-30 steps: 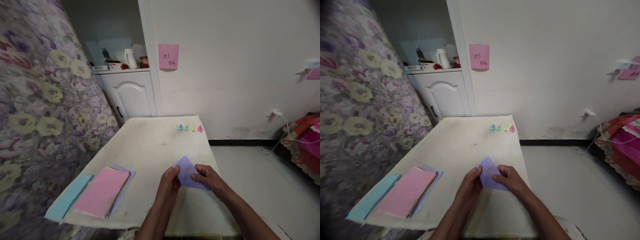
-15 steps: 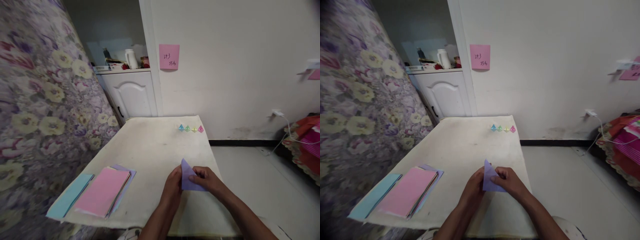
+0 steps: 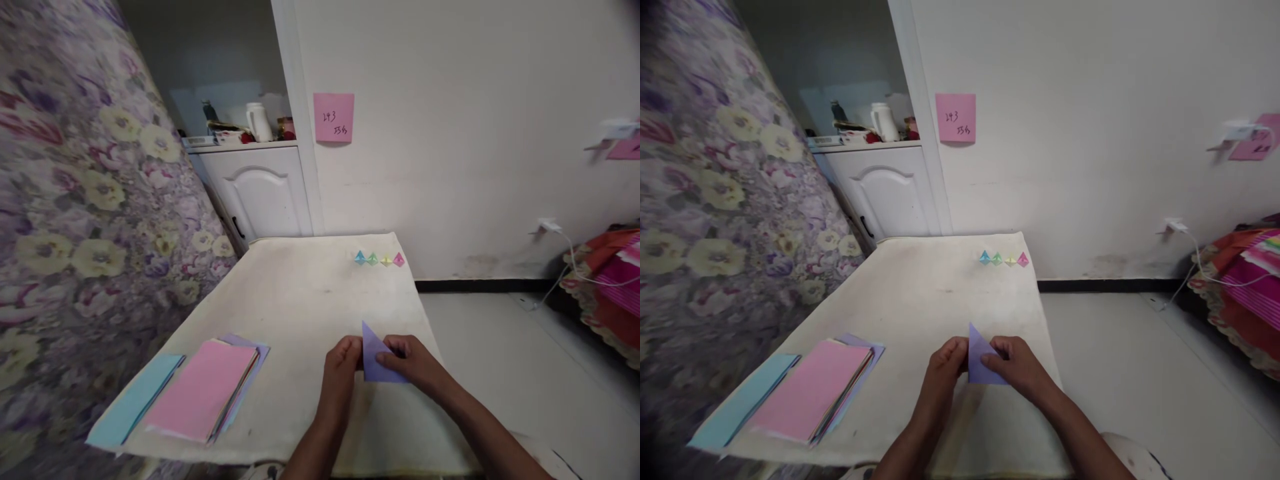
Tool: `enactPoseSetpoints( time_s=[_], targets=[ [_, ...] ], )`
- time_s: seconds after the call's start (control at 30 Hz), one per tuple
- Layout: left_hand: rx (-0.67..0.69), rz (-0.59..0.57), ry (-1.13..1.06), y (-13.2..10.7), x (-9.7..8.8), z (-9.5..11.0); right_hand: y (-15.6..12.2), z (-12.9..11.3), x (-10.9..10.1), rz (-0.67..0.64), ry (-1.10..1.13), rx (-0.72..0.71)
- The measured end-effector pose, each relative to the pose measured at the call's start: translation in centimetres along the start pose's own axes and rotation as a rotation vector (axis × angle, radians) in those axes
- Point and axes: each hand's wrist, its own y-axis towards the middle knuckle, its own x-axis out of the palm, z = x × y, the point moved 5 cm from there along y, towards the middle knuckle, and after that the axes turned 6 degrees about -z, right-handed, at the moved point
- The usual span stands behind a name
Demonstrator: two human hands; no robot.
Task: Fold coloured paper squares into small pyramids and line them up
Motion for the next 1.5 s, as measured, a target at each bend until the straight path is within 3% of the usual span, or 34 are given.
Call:
enactPoseSetpoints(
  time_s=[0.2, 0.4, 0.57, 0.73, 0.97, 1.17, 1.5],
  targets=[
    [0.016, -0.011, 0.098, -0.1, 0.0, -0.1, 0.0, 0.0, 0.0, 0.062, -0.159, 0.000],
    [-0.032, 0.005, -0.062, 0.3, 0.0, -0.4, -0.1, -0.2, -1.0, 0.209, -0.125, -0.022],
    [-0.065, -0.013, -0.213, 0.3, 0.4, -0.3, 0.0, 0.2, -1.1, 0.090, 0.090, 0.022],
    [-0.112, -0.042, -0.257, -0.1, 0.9, -0.1, 0.1, 0.7, -1.4, 0.088, 0.193, 0.036],
    [-0.086, 0.019, -0.237, -0.2, 0.5, 1.0, 0.1, 1.1, -1.3, 0.053, 0.222, 0.065],
    [-0.093, 0.014, -0.220, 0.1, -0.4, 0.7, 0.2, 0.8, -1.1, 0.024, 0.223, 0.077],
    [-0.072, 0.100, -0.278, 0.5, -1.5, 0.6, 0.0, 0.5, -1.1, 0.021, 0.240, 0.056]
  ],
)
